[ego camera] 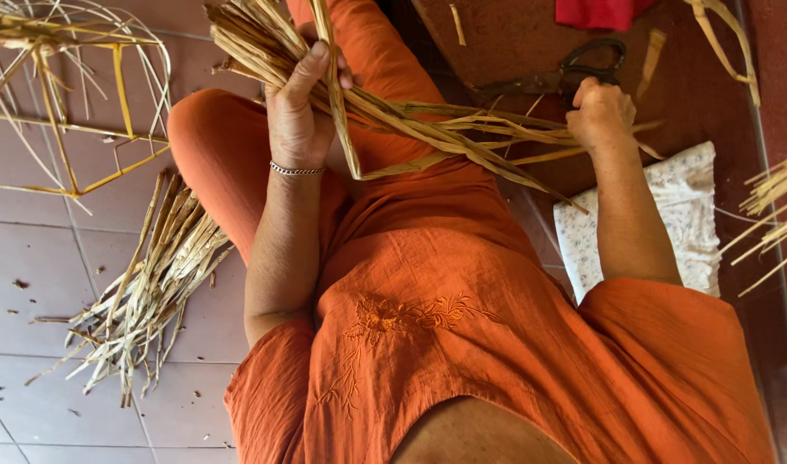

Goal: The person sits on the tiled floor and uses scissors to trim the ends off bundles of dried palm leaves, cutting them one bundle at a time. They set trimmed bundles aside, gather more untrimmed leaves, and at times hold long strips across their lap to cut them to length.

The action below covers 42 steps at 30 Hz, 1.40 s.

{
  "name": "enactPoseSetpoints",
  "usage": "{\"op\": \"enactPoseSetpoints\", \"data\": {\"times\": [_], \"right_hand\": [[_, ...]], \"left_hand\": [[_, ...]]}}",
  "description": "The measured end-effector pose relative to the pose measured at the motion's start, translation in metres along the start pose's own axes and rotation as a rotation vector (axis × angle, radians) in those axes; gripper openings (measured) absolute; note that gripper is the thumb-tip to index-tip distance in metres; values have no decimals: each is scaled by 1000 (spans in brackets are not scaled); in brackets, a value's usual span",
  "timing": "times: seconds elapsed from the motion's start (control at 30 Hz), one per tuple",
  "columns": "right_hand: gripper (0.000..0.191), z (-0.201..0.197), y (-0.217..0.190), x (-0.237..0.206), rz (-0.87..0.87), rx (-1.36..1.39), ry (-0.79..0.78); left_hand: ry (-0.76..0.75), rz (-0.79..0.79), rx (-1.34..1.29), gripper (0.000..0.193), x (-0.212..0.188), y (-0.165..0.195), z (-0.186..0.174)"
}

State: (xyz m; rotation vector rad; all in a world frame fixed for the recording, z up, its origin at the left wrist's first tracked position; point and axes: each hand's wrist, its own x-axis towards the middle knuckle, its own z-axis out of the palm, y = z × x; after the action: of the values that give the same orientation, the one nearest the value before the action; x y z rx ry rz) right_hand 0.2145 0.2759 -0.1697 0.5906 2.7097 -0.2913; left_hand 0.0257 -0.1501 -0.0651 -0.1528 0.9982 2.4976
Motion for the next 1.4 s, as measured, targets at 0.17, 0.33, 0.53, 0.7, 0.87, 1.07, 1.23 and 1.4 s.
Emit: {"op": "enactPoseSetpoints", "data": {"times": [0.17, 0.33, 0.53, 0.7, 0.87, 1.07, 1.23, 1.4], "right_hand": [[23, 7, 3, -9, -296, 96, 299], [41, 1, -8, 29, -451, -77, 312], [44, -35, -9, 37, -484, -37, 73], [74, -59, -16, 19, -542, -34, 97], [63, -72, -12, 14, -427, 231, -49], [60, -91, -21, 9, -194, 823, -58], [91, -106, -107, 14, -607, 1236, -146], [95, -105, -235, 16, -841, 1224, -260]], "left_hand": [[-3, -30, 54, 25, -2, -6, 12], [71, 59, 118, 18, 6, -11, 11], [128, 158, 134, 17, 14, -14, 4], [95, 172, 146, 18, 22, -13, -1], [139, 148, 21, 20, 23, -5, 1], [149, 211, 19, 24, 24, 15, 4], [173, 264, 45, 25, 24, 32, 5], [168, 357, -38, 22, 15, 46, 4]]}}
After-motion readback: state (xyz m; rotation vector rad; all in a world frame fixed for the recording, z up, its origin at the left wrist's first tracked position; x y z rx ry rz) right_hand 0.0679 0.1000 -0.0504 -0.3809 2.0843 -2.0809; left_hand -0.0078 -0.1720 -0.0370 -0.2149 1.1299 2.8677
